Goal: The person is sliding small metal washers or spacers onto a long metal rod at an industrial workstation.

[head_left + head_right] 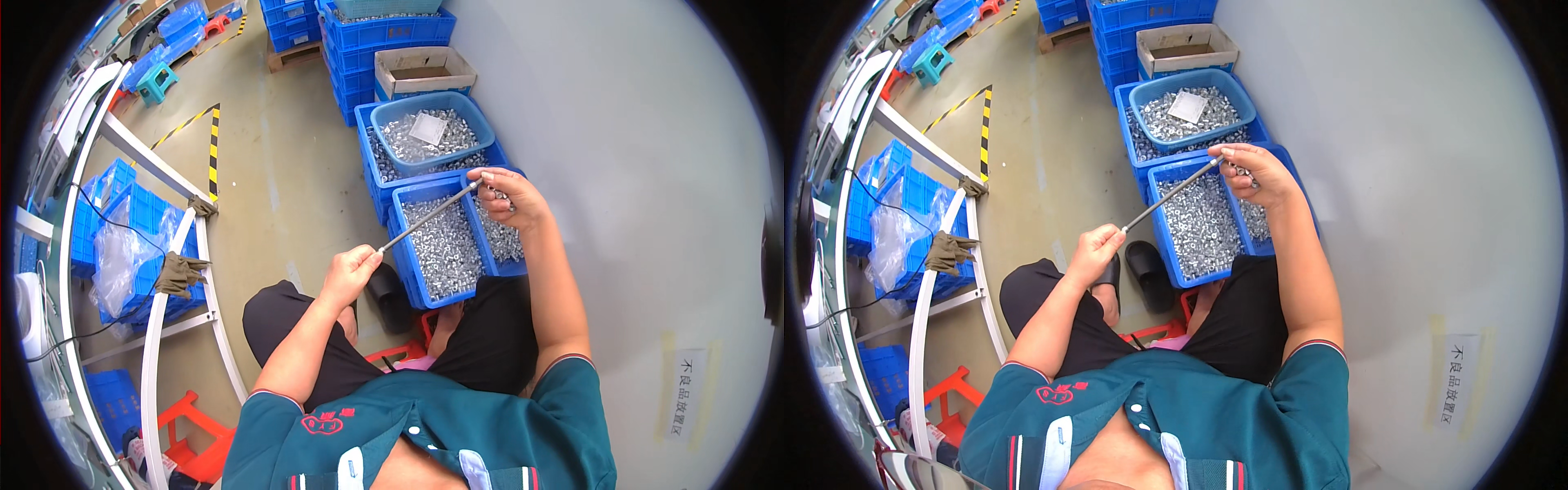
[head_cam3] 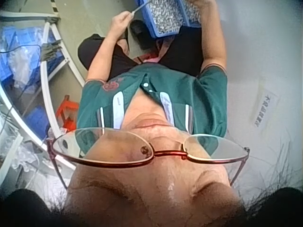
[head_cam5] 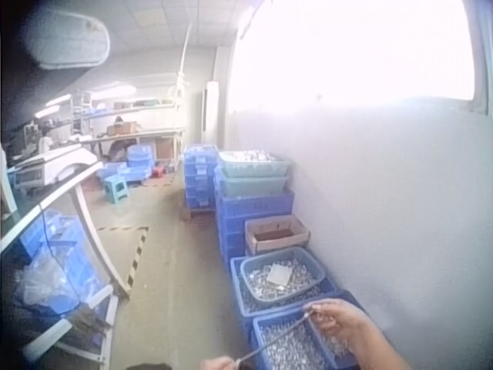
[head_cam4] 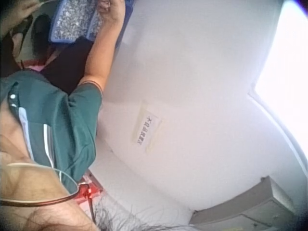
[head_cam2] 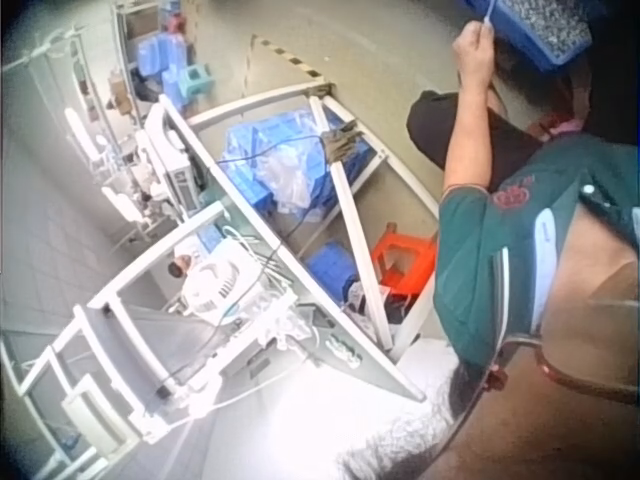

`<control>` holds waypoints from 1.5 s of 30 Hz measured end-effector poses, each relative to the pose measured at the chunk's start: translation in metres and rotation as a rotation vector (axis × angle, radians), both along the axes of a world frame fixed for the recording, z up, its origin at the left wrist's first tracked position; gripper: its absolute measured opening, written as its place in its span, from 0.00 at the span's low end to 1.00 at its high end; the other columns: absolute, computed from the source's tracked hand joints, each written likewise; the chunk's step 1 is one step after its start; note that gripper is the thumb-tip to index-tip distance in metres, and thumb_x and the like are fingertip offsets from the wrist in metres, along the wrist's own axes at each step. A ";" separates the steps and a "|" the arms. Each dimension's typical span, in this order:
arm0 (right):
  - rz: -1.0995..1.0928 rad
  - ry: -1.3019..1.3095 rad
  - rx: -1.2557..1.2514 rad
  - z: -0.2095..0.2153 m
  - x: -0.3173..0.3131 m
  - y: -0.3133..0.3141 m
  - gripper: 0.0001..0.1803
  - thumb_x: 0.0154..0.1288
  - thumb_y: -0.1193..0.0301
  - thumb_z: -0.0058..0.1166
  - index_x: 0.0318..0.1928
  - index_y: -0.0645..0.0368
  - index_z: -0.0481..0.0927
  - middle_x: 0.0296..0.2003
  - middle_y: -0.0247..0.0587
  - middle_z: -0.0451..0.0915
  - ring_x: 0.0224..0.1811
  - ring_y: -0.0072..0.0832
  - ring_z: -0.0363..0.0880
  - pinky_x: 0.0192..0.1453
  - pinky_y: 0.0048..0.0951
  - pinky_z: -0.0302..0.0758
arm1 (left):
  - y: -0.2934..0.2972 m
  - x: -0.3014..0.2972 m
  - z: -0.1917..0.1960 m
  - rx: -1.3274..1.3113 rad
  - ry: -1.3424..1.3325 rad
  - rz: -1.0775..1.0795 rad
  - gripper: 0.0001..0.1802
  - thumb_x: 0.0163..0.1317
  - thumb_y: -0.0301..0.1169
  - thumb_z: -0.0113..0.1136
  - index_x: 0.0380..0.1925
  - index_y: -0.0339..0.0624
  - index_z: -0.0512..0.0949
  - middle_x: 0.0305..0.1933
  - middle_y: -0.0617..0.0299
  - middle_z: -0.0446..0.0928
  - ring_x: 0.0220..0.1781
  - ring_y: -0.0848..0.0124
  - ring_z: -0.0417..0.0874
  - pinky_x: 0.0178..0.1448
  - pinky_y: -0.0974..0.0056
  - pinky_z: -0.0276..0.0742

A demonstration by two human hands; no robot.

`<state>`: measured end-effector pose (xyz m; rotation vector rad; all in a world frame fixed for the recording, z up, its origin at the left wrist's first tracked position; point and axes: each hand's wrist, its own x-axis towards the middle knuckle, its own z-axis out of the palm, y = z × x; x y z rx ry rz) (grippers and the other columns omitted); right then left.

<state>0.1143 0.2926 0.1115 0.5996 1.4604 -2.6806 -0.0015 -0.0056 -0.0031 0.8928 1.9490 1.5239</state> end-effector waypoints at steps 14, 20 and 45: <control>0.045 -0.029 -0.020 -0.007 -0.005 -0.016 0.18 0.65 0.68 0.51 0.53 0.62 0.72 0.21 0.29 0.67 0.15 0.10 0.58 0.15 0.11 0.52 | 0.017 0.007 0.011 0.058 -0.601 -0.249 0.17 0.65 0.43 0.52 0.20 0.48 0.67 0.13 0.77 0.57 0.13 0.86 0.52 0.17 0.76 0.46; -0.083 -0.074 -0.115 -0.020 0.000 0.002 0.15 0.66 0.64 0.51 0.46 0.61 0.72 0.23 0.29 0.66 0.16 0.09 0.58 0.14 0.10 0.53 | 0.023 0.004 0.014 0.048 -0.630 -0.189 0.18 0.65 0.43 0.52 0.20 0.47 0.67 0.13 0.77 0.55 0.13 0.85 0.50 0.17 0.76 0.44; -0.170 0.040 -0.213 -0.025 -0.007 0.000 0.10 0.64 0.66 0.51 0.39 0.60 0.74 0.21 0.30 0.69 0.14 0.12 0.60 0.12 0.13 0.51 | 0.005 -0.002 -0.012 -0.001 -0.206 -0.098 0.17 0.64 0.40 0.53 0.22 0.39 0.72 0.17 0.72 0.62 0.22 0.82 0.60 0.25 0.71 0.57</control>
